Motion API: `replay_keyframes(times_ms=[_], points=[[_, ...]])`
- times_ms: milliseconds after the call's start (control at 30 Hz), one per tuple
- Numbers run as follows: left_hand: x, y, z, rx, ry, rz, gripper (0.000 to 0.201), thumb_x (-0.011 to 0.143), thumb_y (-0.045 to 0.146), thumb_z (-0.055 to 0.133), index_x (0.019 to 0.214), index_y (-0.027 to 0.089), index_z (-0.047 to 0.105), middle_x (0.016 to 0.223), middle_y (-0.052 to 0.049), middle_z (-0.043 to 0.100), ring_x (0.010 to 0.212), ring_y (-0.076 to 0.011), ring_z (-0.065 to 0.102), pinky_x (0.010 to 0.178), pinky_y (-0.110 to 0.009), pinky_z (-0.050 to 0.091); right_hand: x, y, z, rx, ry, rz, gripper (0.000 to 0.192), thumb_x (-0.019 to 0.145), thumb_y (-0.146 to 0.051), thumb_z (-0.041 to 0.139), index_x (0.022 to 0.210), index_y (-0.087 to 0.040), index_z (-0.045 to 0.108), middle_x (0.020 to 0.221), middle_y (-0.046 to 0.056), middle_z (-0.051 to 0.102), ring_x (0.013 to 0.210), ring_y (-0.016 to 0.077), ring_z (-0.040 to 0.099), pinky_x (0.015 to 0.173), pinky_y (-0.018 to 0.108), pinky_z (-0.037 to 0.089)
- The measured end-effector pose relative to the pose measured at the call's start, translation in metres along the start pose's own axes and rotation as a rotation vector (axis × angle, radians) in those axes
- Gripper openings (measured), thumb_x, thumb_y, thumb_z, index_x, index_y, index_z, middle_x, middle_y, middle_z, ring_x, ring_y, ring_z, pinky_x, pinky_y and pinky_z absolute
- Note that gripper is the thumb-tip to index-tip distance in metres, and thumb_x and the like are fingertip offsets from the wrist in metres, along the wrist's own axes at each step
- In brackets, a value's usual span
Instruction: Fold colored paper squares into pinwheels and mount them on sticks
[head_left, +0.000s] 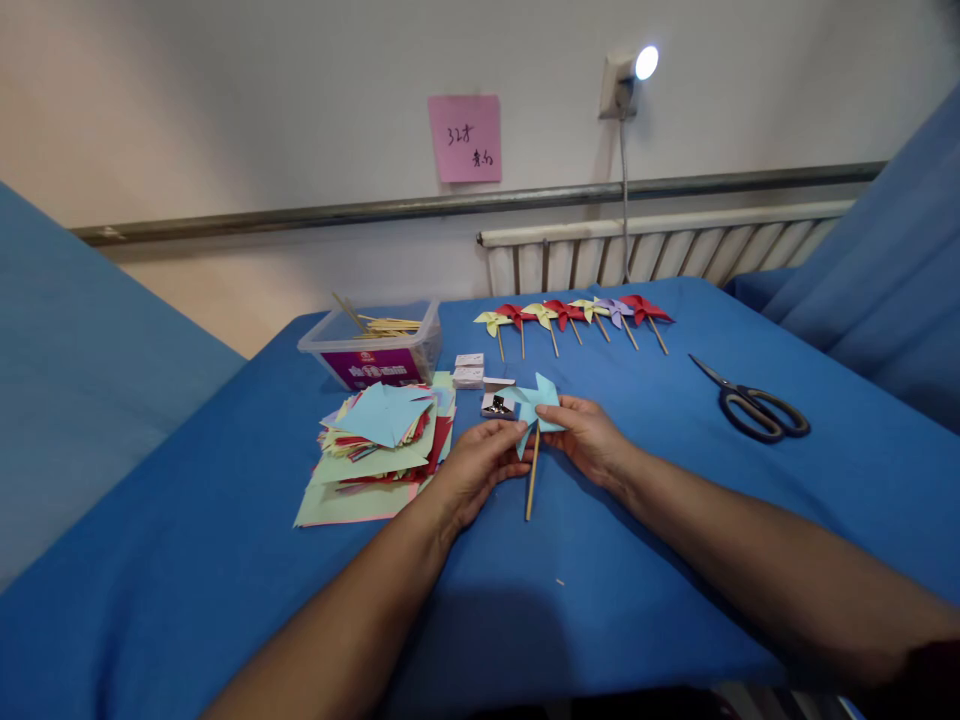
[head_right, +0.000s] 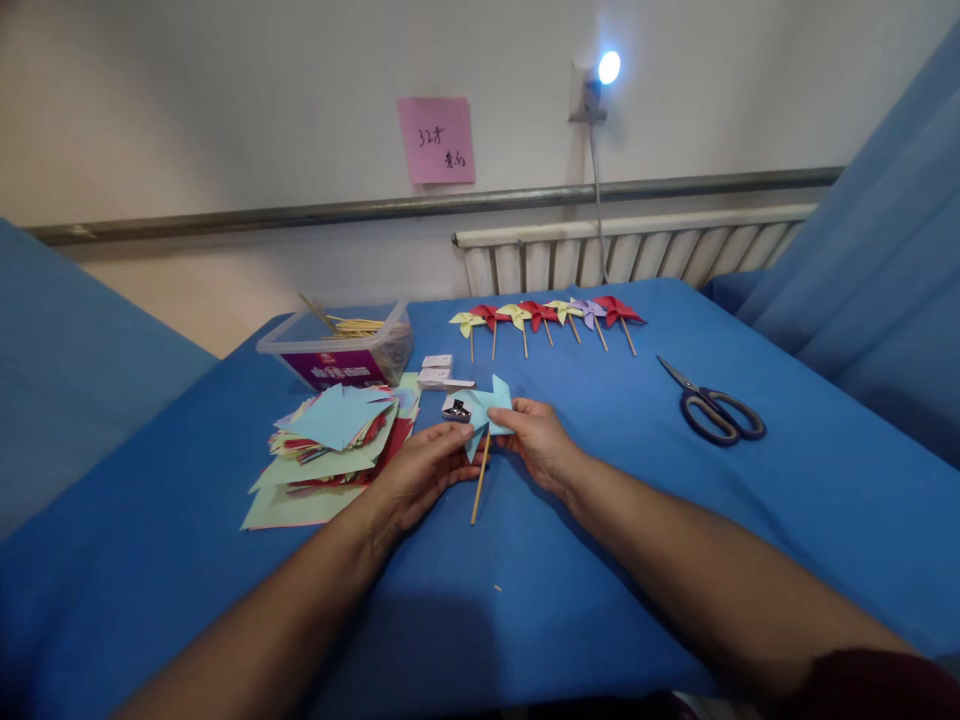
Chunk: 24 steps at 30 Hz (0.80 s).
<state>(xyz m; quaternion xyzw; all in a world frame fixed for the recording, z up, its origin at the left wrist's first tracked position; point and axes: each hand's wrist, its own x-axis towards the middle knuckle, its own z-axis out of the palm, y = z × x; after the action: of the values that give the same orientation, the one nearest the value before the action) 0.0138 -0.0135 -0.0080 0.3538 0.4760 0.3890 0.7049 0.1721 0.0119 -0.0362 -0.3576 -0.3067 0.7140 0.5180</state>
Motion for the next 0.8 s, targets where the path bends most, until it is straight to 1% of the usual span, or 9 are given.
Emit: replay_keyframes(times_ms=[67,133,267,333,433,533,600,667,800], points=[[-0.0014,-0.001,0.0012,0.059,-0.02,-0.002,0.028,0.069,0.029,0.081,0.083,0.013,0.063,0.083,-0.007,0.071,0.072,-0.0151,0.068,0.065,-0.024,0.052,0.0013,0.0006,-0.0012,-0.01,0.004,0.004,0.026,0.064,-0.03,0.083,0.081,-0.015,0.07,0.076,0.003,0.071,0.064,0.0137,0.062,0.061,0.027,0.047],[-0.0023,-0.0026,0.0019,0.101,-0.032,-0.007,0.03,0.064,0.024,0.084,0.083,0.013,0.063,0.083,-0.007,0.071,0.069,-0.0142,0.068,0.063,-0.023,0.051,0.0025,0.0006,-0.0025,-0.022,-0.002,-0.008,0.027,0.066,-0.031,0.083,0.083,-0.015,0.07,0.074,0.002,0.07,0.062,0.0129,0.061,0.059,0.026,0.045],[-0.0009,-0.0057,0.0007,0.113,-0.03,-0.02,0.031,0.061,0.02,0.084,0.083,0.012,0.063,0.082,-0.008,0.071,0.065,-0.0137,0.067,0.062,-0.023,0.051,0.004,-0.0014,-0.0038,0.024,-0.046,-0.035,0.026,0.068,-0.033,0.082,0.083,-0.015,0.069,0.076,0.001,0.069,0.066,0.0129,0.061,0.063,0.027,0.047],[0.001,-0.007,-0.0006,0.104,-0.027,-0.015,0.031,0.061,0.019,0.084,0.084,0.012,0.064,0.082,-0.008,0.071,0.065,-0.014,0.067,0.063,-0.024,0.052,0.0042,-0.002,-0.0036,0.079,-0.054,-0.042,0.027,0.072,-0.039,0.079,0.083,-0.016,0.068,0.077,0.001,0.069,0.067,0.0133,0.061,0.065,0.027,0.048],[0.0038,-0.008,-0.0027,0.066,-0.013,0.023,0.032,0.061,0.02,0.085,0.084,0.013,0.065,0.081,-0.006,0.07,0.067,-0.0139,0.067,0.065,-0.024,0.052,0.0043,-0.0019,-0.003,0.147,-0.041,-0.011,0.035,0.078,-0.053,0.069,0.086,-0.018,0.067,0.081,0.002,0.07,0.07,0.0151,0.062,0.063,0.027,0.048],[0.0055,-0.0072,-0.0048,0.018,0.021,0.068,0.03,0.061,0.02,0.085,0.082,0.014,0.065,0.083,-0.005,0.07,0.07,-0.0132,0.067,0.069,-0.024,0.052,0.0045,-0.002,-0.0022,0.157,0.001,0.008,0.042,0.078,-0.061,0.065,0.087,-0.02,0.065,0.082,0.003,0.07,0.071,0.016,0.063,0.06,0.026,0.046],[0.0059,-0.0061,-0.0061,-0.014,0.049,0.086,0.029,0.061,0.02,0.085,0.081,0.014,0.065,0.085,-0.005,0.07,0.071,-0.0127,0.067,0.07,-0.024,0.052,0.0046,-0.0021,-0.0019,0.12,0.017,-0.021,0.041,0.075,-0.059,0.07,0.085,-0.02,0.065,0.078,0.003,0.068,0.069,0.0153,0.062,0.058,0.025,0.044],[0.0059,-0.0049,-0.007,-0.042,0.062,0.088,0.027,0.062,0.019,0.084,0.081,0.014,0.066,0.085,-0.004,0.07,0.072,-0.0121,0.066,0.071,-0.024,0.052,0.0049,-0.0016,-0.0019,0.061,0.016,-0.059,0.037,0.07,-0.051,0.077,0.083,-0.019,0.065,0.075,0.002,0.067,0.066,0.014,0.06,0.058,0.024,0.043],[0.0055,-0.0043,-0.0073,-0.074,0.039,0.057,0.024,0.064,0.018,0.083,0.082,0.015,0.068,0.084,-0.003,0.068,0.074,-0.0123,0.066,0.075,-0.025,0.052,0.0057,0.0003,-0.0024,-0.034,0.004,-0.144,0.032,0.064,-0.041,0.083,0.077,-0.018,0.064,0.068,-0.002,0.063,0.06,0.0106,0.056,0.058,0.024,0.041]])
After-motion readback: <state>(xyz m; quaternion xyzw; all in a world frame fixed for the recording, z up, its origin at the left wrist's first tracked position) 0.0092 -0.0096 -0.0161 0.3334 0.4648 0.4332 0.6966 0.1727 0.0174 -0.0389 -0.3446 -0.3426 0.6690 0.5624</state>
